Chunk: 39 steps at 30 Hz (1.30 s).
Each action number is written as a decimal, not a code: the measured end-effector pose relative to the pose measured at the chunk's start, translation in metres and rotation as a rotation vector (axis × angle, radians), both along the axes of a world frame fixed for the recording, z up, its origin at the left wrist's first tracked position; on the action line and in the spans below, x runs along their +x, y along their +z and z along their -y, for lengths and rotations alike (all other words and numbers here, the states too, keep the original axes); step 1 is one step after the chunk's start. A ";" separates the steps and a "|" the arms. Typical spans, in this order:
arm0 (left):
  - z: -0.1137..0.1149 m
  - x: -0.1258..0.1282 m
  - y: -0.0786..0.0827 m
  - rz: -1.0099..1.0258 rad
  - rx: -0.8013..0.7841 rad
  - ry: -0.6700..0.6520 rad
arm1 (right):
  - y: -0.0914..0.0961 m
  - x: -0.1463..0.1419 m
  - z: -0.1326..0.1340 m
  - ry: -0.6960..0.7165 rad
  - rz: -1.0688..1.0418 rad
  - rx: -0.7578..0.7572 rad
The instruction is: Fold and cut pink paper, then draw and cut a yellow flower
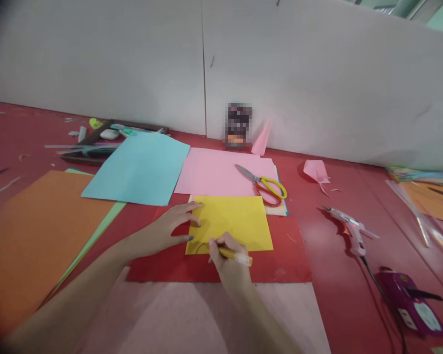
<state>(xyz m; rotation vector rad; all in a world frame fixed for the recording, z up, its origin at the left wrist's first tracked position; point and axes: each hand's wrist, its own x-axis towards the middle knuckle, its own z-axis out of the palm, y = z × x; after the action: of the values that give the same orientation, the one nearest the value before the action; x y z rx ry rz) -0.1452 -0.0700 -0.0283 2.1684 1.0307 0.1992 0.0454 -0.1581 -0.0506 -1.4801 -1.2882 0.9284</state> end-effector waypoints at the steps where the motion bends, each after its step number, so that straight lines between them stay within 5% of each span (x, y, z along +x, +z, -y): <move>1: 0.000 0.000 0.000 -0.002 0.000 -0.002 | 0.000 0.000 0.000 0.001 -0.010 -0.003; 6: 0.000 -0.001 -0.001 0.005 0.005 -0.004 | 0.002 0.001 0.001 0.112 0.017 -0.026; 12: 0.000 -0.001 -0.001 0.009 0.003 -0.007 | 0.000 -0.001 -0.001 -0.056 0.050 0.027; 20: -0.001 0.000 0.000 0.008 0.013 -0.010 | -0.001 -0.002 0.002 0.054 0.039 0.023; 26: 0.000 0.000 0.001 0.007 -0.004 -0.007 | -0.001 -0.002 0.001 -0.092 0.054 0.044; 32: 0.000 -0.001 0.000 0.012 0.013 -0.014 | -0.002 -0.002 0.002 -0.004 0.099 0.105; 39: 0.000 0.000 0.000 -0.008 -0.002 -0.005 | -0.004 -0.003 0.002 -0.106 0.097 0.134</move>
<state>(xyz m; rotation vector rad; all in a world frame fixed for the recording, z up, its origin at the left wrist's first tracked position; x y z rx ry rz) -0.1448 -0.0698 -0.0283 2.1715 1.0299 0.1873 0.0426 -0.1601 -0.0547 -1.4883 -1.3020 0.6956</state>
